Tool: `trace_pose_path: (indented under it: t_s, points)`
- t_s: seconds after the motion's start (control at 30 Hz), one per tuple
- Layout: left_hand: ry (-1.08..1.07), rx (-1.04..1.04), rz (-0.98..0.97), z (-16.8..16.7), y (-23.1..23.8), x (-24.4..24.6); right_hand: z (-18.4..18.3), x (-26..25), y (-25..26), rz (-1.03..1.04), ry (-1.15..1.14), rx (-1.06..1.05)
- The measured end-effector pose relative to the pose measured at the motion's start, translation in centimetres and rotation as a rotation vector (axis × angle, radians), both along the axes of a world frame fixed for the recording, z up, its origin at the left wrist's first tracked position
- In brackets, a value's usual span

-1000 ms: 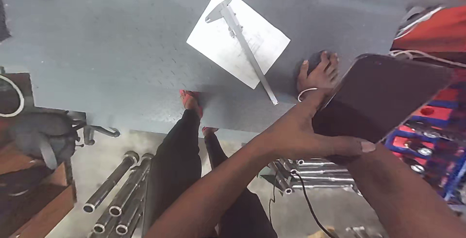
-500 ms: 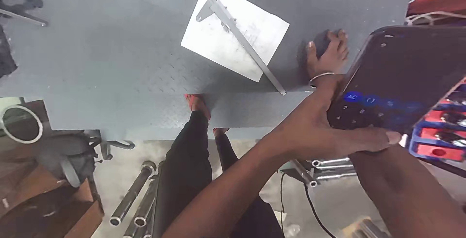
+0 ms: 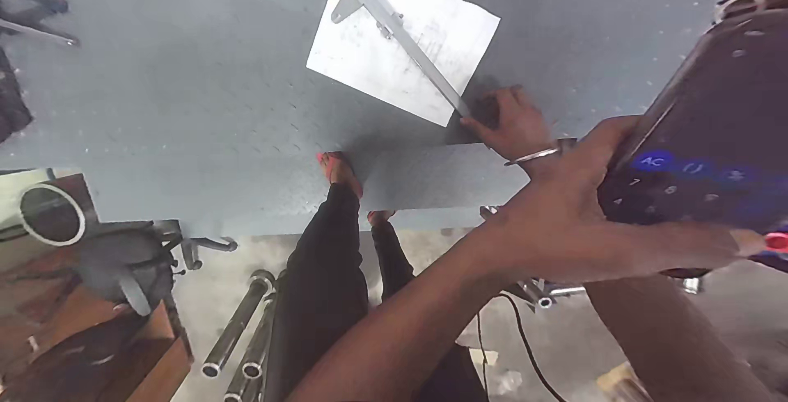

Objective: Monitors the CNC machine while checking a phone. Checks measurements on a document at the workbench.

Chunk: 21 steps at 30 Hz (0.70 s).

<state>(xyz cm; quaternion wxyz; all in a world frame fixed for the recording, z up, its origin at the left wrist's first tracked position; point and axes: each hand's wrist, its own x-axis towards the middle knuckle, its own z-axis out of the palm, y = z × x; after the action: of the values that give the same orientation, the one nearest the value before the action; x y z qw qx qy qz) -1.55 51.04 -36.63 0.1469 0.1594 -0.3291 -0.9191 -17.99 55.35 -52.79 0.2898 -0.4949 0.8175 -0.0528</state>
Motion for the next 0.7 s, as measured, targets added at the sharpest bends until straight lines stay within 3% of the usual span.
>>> trace_pose_path:
  t_s: [0.23, 0.7]
  points:
    - [0.028, 0.041, 0.027, 0.1, 0.2, -0.1, 0.2, -2.2, -0.5, -0.008, 0.033, 0.004]
    - [-0.024, 0.031, -0.021, -0.3, 0.1, -0.8, -2.2, -7.3, -2.3, -0.068, 0.248, -0.309]
